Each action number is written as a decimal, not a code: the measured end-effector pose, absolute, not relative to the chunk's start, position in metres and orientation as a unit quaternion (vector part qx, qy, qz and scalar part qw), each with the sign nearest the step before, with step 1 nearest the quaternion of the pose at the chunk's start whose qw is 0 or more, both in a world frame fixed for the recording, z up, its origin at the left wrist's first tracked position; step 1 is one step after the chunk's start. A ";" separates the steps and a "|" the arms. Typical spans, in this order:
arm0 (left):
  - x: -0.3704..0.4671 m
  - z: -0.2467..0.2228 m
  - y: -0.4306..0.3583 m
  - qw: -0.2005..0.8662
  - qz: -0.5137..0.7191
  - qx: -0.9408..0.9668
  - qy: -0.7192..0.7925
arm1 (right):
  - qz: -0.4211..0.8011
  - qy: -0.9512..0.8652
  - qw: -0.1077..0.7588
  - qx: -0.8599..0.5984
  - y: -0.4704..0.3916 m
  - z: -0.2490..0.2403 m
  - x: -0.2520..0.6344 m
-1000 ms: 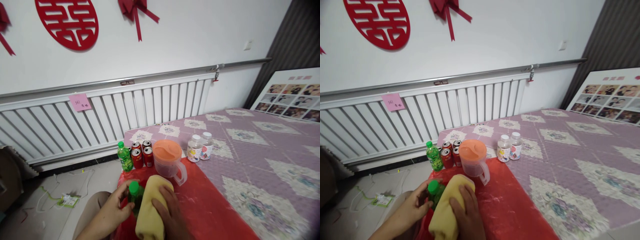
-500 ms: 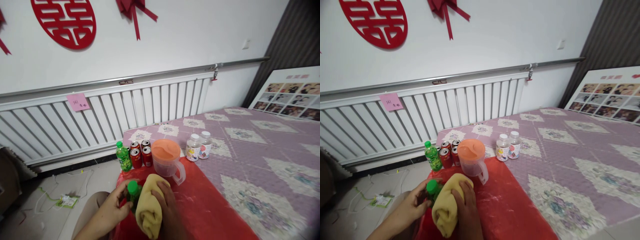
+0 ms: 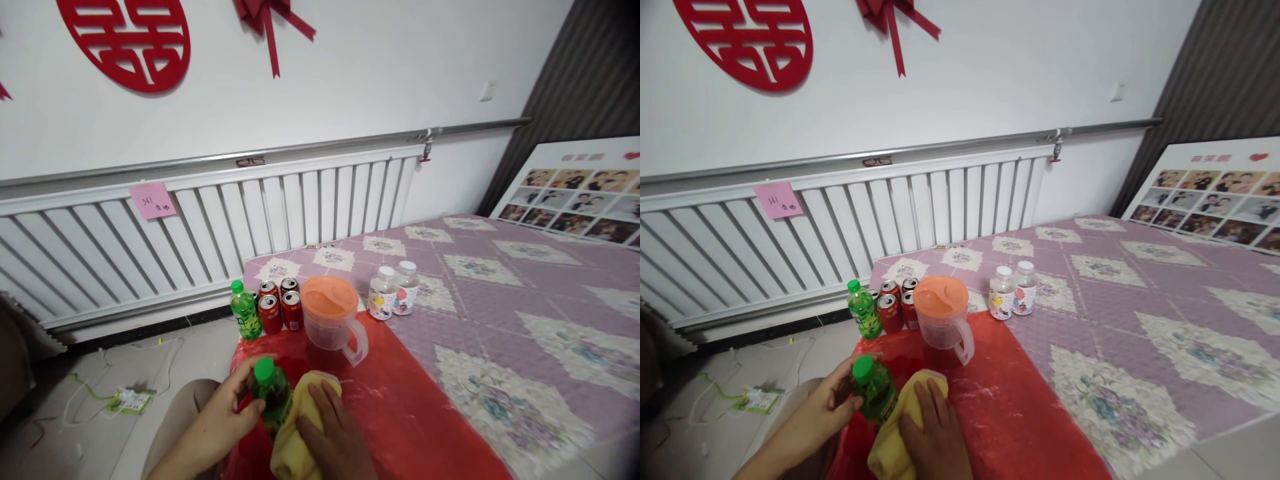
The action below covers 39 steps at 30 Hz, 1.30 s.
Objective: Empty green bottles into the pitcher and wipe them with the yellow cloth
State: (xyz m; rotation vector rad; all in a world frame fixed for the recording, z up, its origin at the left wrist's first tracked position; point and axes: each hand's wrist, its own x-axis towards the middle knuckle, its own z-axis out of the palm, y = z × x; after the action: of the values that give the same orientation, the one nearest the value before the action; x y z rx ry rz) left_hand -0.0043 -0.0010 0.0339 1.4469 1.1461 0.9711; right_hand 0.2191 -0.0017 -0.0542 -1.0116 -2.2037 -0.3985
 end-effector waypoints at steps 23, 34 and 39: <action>-0.013 0.035 0.004 0.478 0.397 0.607 0.495 | -0.121 -0.832 0.387 -0.379 0.002 -0.052 0.211; -0.012 0.009 0.007 0.413 0.459 0.583 0.528 | -0.150 -0.794 0.487 -0.331 -0.005 -0.023 0.202; -0.010 0.031 0.004 0.431 0.418 0.608 0.519 | -0.141 -0.806 0.460 -0.344 0.002 -0.032 0.203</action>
State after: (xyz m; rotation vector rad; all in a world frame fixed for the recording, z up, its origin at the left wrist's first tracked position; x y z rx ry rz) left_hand -0.0101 0.0038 0.0312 1.5167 1.2956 1.0434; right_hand 0.2031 0.0021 -0.0320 -0.8469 -1.9854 -0.3478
